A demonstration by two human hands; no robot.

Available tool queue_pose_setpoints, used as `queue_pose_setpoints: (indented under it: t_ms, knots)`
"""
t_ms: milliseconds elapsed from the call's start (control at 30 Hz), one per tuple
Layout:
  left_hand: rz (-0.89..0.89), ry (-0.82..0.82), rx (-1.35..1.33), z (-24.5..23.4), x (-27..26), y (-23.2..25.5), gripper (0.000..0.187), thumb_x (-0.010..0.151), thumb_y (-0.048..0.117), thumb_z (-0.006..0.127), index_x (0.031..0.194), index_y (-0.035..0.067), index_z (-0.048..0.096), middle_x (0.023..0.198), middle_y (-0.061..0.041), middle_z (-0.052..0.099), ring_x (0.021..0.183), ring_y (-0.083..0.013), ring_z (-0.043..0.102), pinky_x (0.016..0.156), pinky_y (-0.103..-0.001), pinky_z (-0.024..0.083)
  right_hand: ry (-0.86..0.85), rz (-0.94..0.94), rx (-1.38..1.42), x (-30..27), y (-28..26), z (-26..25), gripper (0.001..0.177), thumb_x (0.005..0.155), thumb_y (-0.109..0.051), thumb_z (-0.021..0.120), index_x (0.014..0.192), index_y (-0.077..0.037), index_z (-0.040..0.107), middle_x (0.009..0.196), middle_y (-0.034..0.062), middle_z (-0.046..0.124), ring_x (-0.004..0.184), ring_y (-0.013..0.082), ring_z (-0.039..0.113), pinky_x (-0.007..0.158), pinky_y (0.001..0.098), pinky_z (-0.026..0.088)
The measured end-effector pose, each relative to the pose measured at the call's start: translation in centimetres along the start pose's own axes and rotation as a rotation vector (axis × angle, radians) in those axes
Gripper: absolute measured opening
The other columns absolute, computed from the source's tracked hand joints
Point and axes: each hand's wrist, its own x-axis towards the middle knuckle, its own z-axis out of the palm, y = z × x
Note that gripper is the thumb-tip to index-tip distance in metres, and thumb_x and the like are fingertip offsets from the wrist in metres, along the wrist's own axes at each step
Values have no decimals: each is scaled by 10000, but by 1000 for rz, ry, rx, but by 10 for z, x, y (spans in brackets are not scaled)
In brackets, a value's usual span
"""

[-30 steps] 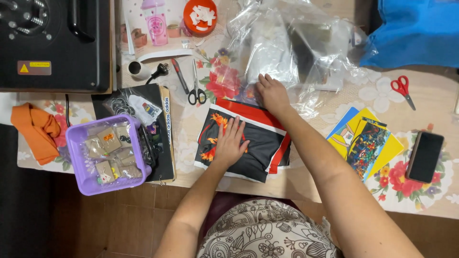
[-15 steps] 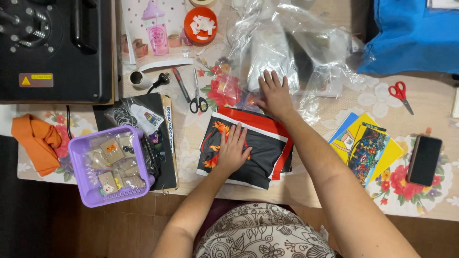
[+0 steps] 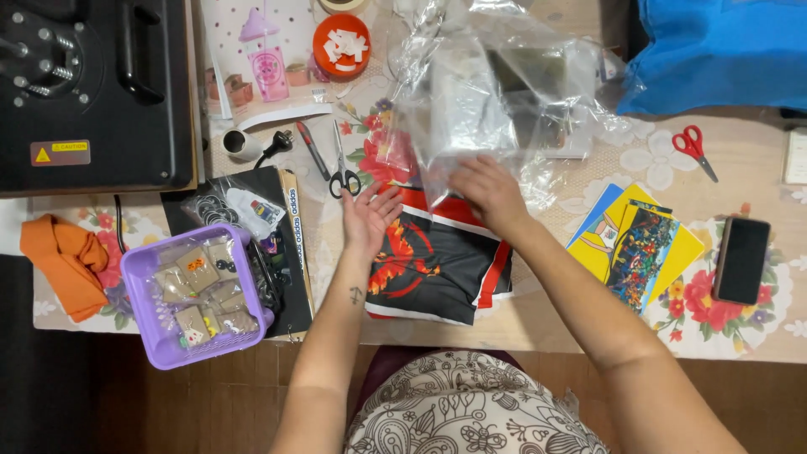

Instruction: Packaging printed heat transfer designs and small apparel items into clear plastic sleeves for protection.

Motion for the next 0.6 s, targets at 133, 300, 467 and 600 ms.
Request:
queue_pose_setpoints:
  t_ms: [133,300,467,600]
  knots:
    - [-113,-28,-52,-4,-11,32,917,862,855,257,1243,86,580,1254,-310,630,1179,-460,641,982,-559,534,-49,-49,186,-60,-50,-20,245,849,-87,630,1048,-179,738,1147,12,736,1278,329,598,1100,538,416]
    - [-72,-42,542,-44,-2,36,735,960,728,465,1405,144,477,1371,-181,615,1220,-277,621,1021,-394,490,-51,245,92,-121,-65,-27,171,778,-76,749,847,-232,749,1328,17,673,1370,378,502,1111,560,368]
    - [-246,-66,881,-14,-32,13,635,920,415,710,1398,85,452,1119,-195,716,829,-279,755,664,-381,640,113,789,244,-131,-71,-28,388,880,-211,796,1220,-118,634,1418,151,528,1289,419,512,1065,524,440]
    - [-27,155,1713,-37,-15,-33,671,645,784,798,1180,401,672,1211,65,679,1171,-150,653,954,-327,547,122,1248,438,-153,-69,-13,517,869,-213,835,1317,-106,600,1241,159,629,1039,331,693,858,407,565]
